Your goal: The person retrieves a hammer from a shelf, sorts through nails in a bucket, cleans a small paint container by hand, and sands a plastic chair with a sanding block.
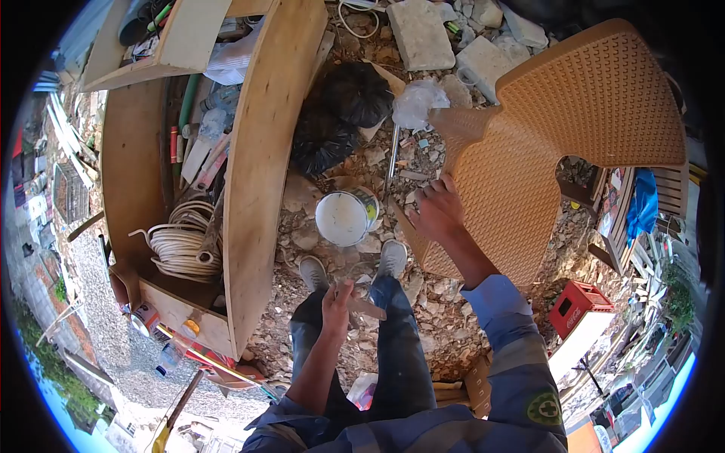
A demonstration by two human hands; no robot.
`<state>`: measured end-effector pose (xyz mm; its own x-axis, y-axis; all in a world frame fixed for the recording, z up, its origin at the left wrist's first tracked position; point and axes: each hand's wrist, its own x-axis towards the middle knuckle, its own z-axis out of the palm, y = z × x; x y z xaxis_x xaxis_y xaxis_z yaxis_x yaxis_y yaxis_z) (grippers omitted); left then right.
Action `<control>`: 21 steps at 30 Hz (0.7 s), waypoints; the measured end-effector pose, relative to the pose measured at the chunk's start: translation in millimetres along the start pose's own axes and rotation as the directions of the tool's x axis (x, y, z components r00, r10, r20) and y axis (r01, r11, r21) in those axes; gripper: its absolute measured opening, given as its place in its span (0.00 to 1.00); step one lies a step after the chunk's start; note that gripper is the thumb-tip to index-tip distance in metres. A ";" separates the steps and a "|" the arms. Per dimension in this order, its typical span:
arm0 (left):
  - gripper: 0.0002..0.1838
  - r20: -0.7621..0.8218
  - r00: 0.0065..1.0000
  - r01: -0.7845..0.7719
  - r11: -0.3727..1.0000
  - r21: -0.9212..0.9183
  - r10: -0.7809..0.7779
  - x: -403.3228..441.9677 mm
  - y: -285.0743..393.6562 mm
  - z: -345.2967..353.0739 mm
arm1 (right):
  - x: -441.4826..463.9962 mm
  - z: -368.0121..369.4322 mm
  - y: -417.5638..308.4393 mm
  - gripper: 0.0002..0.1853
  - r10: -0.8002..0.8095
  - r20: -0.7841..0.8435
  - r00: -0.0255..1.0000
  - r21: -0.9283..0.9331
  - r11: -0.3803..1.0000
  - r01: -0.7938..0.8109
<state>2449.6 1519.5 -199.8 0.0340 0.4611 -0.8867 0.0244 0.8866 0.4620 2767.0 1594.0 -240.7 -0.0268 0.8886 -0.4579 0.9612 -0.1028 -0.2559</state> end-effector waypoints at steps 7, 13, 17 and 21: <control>0.27 0.058 0.998 0.002 0.981 -0.192 0.010 30.4 79.9 56.0 | -46.1 7.8 -79.4 0.40 -0.113 0.063 0.992 0.908 0.419 -0.011; 0.50 0.502 0.854 0.228 0.966 -0.121 -0.138 72.8 149.9 75.1 | -48.4 -7.7 -99.6 0.36 0.228 -0.115 0.967 0.810 0.585 -0.041; 0.43 0.683 0.714 0.028 0.981 0.191 -0.154 135.6 184.0 113.7 | -53.4 -49.5 -79.1 0.27 0.416 -0.359 0.835 0.662 0.745 -0.086; 0.23 0.450 0.851 -0.515 0.600 0.612 0.271 255.5 199.3 138.1 | -34.2 -14.7 -32.0 0.29 0.709 -0.404 0.578 0.650 0.667 -0.364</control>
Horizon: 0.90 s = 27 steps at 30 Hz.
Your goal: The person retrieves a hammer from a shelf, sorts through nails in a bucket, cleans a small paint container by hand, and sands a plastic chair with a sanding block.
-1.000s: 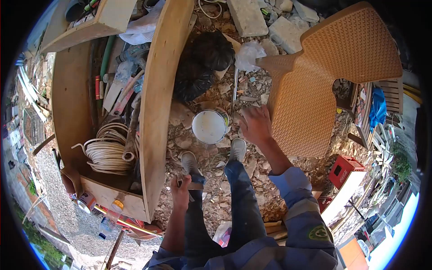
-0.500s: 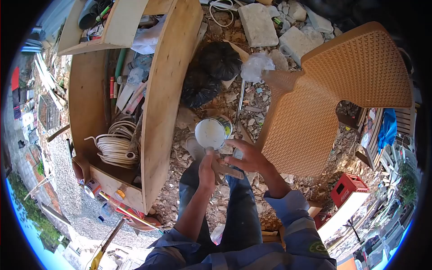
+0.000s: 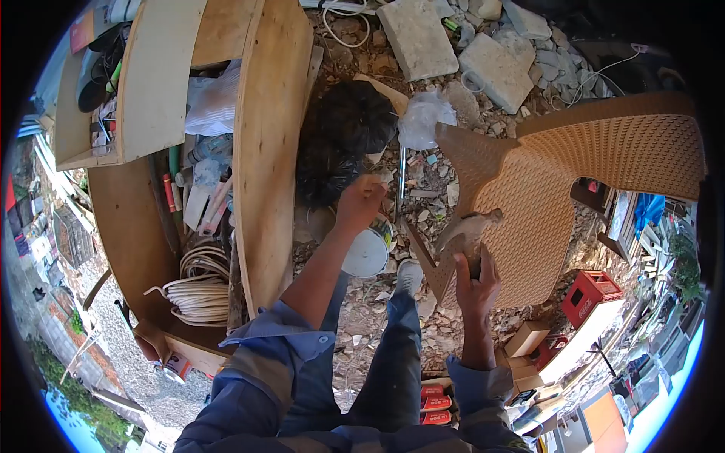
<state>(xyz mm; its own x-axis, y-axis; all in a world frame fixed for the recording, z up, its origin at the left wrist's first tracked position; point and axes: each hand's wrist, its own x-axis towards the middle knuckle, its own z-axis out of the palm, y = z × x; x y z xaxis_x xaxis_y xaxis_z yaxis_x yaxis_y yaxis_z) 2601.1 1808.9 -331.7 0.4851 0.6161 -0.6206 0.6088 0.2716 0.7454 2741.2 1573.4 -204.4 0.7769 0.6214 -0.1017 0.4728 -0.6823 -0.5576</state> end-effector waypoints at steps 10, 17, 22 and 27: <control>0.27 -0.118 0.990 -0.028 0.924 0.381 0.079 129.6 -10.6 -23.8 | 64.4 50.1 21.2 0.48 0.220 -0.248 0.943 -0.471 0.824 -0.316; 0.32 0.193 0.957 0.216 0.976 0.023 -0.216 39.9 39.7 13.4 | 72.1 43.5 16.6 0.45 0.286 -0.197 0.938 -0.509 0.788 -0.348; 0.26 0.170 0.981 0.131 0.965 -0.226 -0.093 -15.7 65.6 12.7 | 79.8 45.7 15.0 0.41 0.254 -0.181 0.950 -0.606 0.732 -0.311; 0.24 0.109 0.969 0.240 0.948 -0.211 -0.221 -11.2 65.3 -1.1 | 80.0 45.7 21.3 0.41 0.216 -0.173 0.961 -0.633 0.723 -0.276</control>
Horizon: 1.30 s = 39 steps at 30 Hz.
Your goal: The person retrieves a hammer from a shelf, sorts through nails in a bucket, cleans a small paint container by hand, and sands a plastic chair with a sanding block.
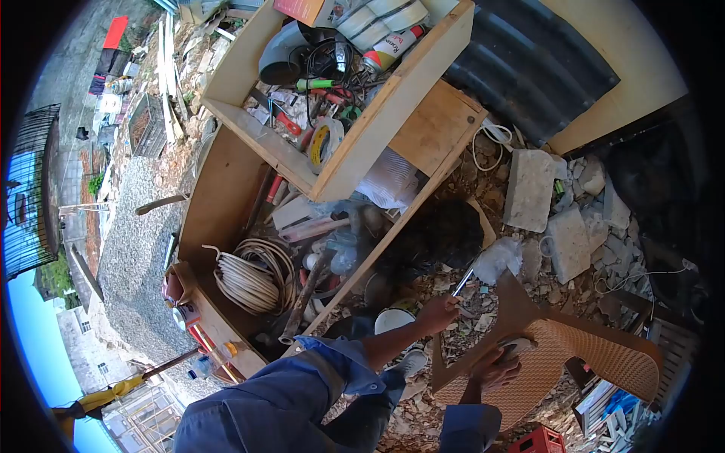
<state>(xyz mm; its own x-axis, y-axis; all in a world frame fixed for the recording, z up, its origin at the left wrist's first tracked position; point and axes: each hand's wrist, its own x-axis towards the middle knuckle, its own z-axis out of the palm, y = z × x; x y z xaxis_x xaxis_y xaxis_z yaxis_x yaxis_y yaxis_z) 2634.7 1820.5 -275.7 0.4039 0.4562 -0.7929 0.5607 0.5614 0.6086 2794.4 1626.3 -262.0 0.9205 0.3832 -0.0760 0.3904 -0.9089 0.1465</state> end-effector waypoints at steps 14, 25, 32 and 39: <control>0.18 -0.317 0.371 -0.827 0.466 0.314 0.873 -106.1 221.7 -179.3 | -0.1 -9.4 -13.9 0.37 0.022 0.060 0.998 -0.078 0.997 -0.017; 0.49 -0.357 0.483 -0.048 0.431 0.901 0.799 -80.6 258.6 -273.0 | 8.2 -25.4 -56.7 0.33 0.208 0.046 0.977 -0.111 0.973 -0.202; 0.51 -0.350 0.444 -0.091 0.430 0.898 0.825 -75.9 259.0 -270.9 | 39.6 16.0 -66.9 0.31 0.406 0.003 0.914 -0.100 0.909 -0.404; 0.21 -0.299 0.097 -0.557 0.301 0.774 0.949 -66.9 234.8 -201.4 | 53.2 5.1 -69.5 0.33 0.390 0.078 0.917 -0.044 0.921 -0.388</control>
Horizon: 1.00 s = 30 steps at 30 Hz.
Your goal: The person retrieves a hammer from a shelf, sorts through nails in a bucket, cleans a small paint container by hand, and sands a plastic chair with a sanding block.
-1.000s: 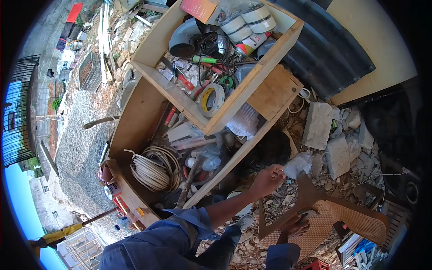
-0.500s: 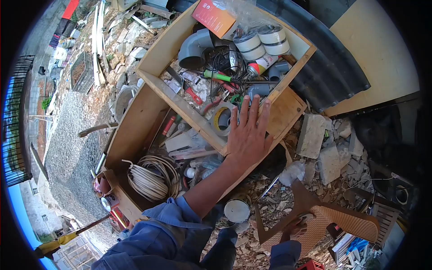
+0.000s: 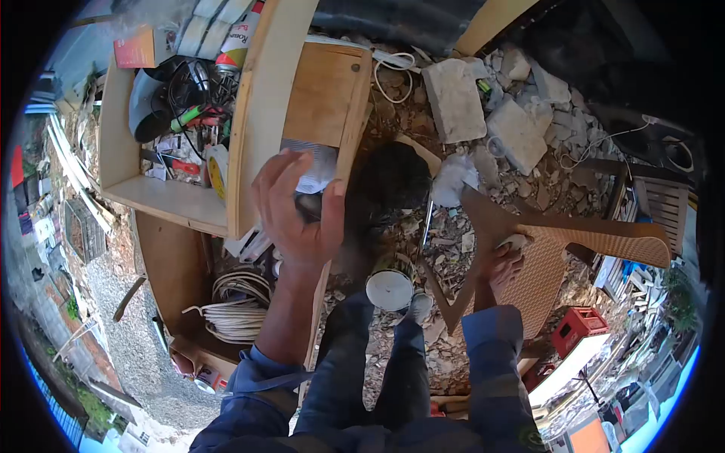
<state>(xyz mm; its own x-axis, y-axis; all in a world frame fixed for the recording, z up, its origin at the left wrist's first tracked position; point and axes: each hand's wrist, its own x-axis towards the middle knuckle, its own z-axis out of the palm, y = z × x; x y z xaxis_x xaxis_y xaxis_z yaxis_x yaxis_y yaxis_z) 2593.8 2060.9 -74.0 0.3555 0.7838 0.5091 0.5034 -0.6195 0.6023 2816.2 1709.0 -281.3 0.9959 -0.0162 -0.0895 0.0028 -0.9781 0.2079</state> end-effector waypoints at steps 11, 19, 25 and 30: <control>0.15 0.527 0.692 0.381 0.870 0.313 -0.493 -266.4 -77.0 280.2 | 1.5 11.3 2.1 0.35 0.003 -0.089 0.996 0.163 0.987 0.012; 0.12 0.635 0.564 0.374 0.849 0.373 -0.528 -265.4 -116.4 301.3 | 1.3 12.2 0.9 0.34 -0.028 -0.098 0.995 0.171 0.984 0.044; 0.11 0.657 0.536 0.450 0.838 0.311 -0.531 -254.1 -119.2 311.0 | -0.8 9.6 -3.6 0.34 -0.017 -0.112 0.994 0.168 0.985 0.036; 0.08 0.606 0.555 0.424 0.821 0.383 -0.570 -259.3 -117.3 327.5 | 1.2 10.5 -3.0 0.33 -0.016 -0.093 0.996 0.172 0.985 0.032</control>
<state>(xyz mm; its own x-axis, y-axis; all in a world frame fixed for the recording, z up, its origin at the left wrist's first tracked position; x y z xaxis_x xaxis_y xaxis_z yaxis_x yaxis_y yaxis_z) 2700.5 1944.1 -478.1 0.3878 0.8137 -0.4331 0.8656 -0.1600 0.4745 2816.4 1709.7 -292.2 0.9998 0.0185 -0.0021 0.0186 -0.9992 0.0343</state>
